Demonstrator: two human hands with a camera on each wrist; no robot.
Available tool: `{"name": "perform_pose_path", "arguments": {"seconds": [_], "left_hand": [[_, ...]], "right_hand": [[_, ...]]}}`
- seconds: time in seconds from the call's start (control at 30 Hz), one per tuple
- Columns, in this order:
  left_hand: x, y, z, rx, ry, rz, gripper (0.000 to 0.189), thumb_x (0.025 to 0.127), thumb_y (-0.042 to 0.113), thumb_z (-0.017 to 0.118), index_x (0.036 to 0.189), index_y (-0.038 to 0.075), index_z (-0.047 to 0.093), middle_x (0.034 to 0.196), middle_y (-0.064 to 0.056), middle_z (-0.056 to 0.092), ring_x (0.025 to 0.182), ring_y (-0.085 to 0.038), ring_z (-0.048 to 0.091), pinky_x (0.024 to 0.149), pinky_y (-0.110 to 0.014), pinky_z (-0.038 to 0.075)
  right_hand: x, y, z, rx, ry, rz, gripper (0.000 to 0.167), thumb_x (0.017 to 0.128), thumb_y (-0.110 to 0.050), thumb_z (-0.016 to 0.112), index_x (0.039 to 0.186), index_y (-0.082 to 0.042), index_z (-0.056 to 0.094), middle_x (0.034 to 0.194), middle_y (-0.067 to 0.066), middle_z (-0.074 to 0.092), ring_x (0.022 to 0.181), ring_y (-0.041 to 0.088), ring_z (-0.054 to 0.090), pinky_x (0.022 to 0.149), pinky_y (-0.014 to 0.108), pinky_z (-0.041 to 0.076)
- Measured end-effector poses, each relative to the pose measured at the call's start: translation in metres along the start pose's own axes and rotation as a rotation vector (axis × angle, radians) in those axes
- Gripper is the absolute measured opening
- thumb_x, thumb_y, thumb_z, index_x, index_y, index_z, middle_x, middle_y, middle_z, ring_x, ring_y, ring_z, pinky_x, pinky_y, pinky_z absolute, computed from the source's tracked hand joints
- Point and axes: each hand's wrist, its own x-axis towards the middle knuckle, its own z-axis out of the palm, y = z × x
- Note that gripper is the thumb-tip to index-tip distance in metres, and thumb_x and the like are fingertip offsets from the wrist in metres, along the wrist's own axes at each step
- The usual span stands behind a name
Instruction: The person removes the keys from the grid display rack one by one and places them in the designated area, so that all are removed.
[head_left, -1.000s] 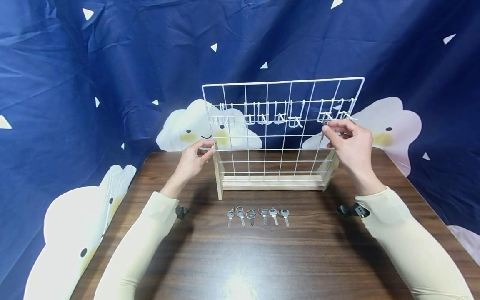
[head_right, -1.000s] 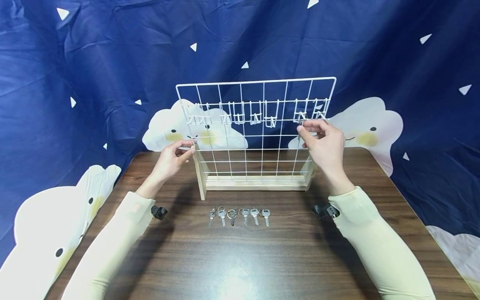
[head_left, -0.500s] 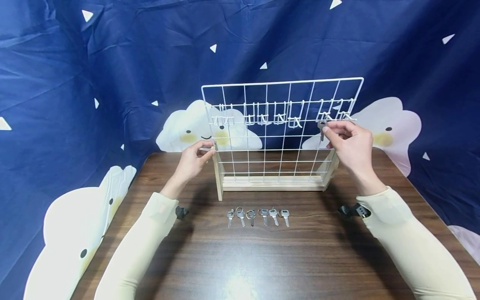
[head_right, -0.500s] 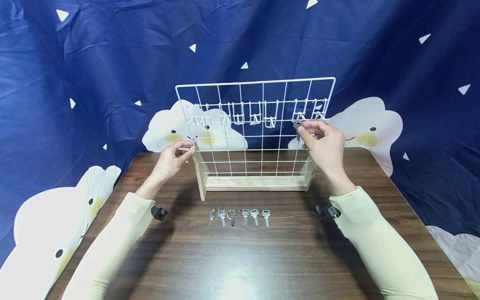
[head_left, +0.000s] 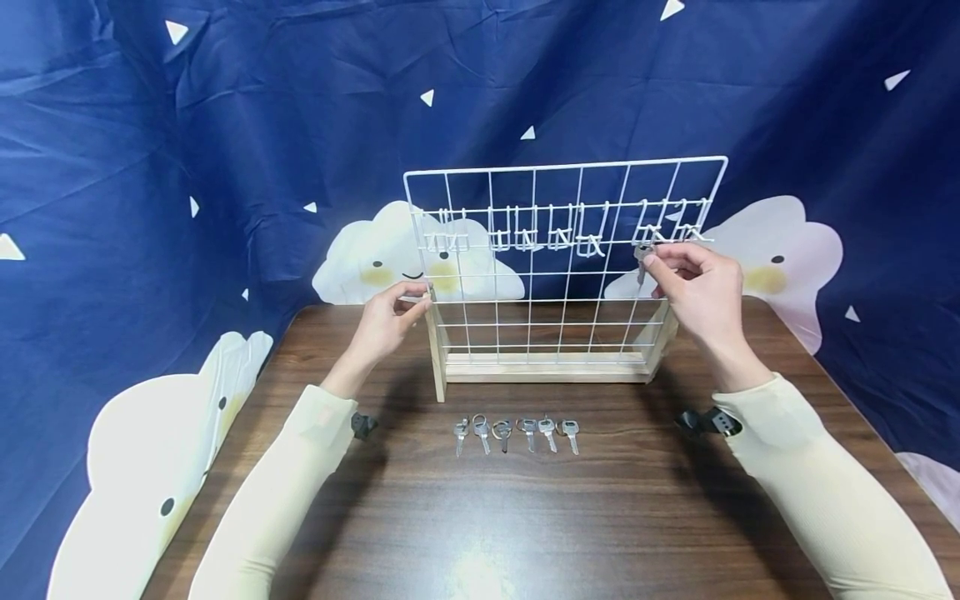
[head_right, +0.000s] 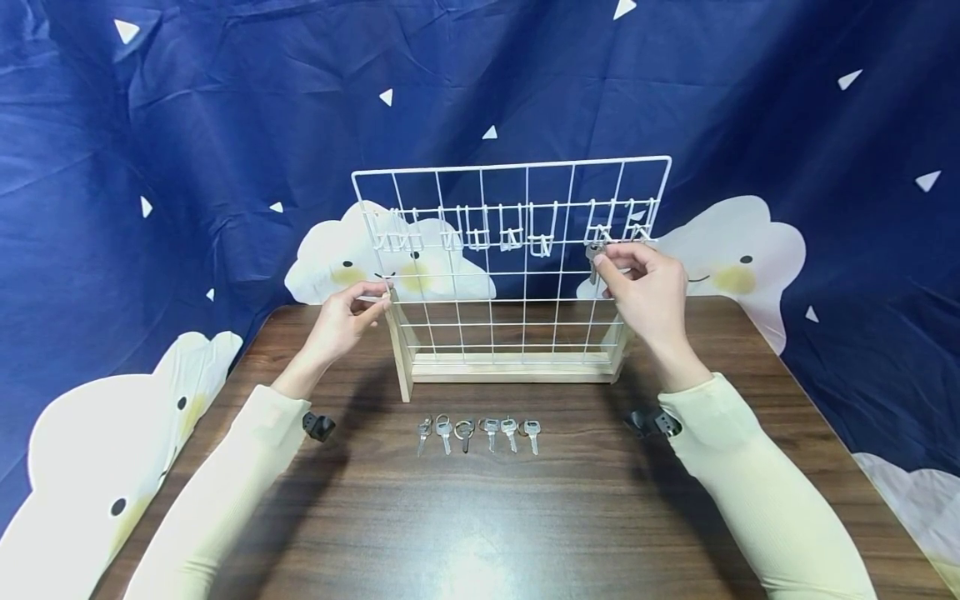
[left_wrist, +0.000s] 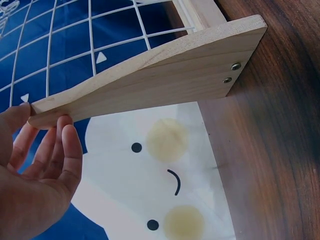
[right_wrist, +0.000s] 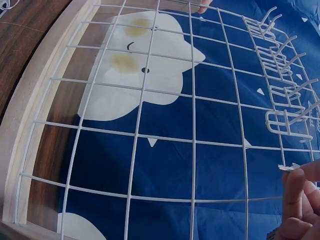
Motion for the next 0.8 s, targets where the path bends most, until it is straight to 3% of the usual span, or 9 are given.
{"name": "perform_pose_path", "arguments": {"seconds": [0.8], "left_hand": [[0.000,0.000,0.000,0.013,0.007,0.011,0.031,0.095,0.023,0.069,0.123,0.008,0.067,0.121,-0.014,0.071,0.096,-0.031,0.072,0.084,-0.041,0.061]], "right_hand": [[-0.023,-0.014,-0.018,0.061,0.020,-0.049,0.007,0.087,-0.005,0.075,0.095,-0.004,0.074,0.068,-0.018,0.069,0.047,0.003,0.060,0.050,0.013,0.050]]}}
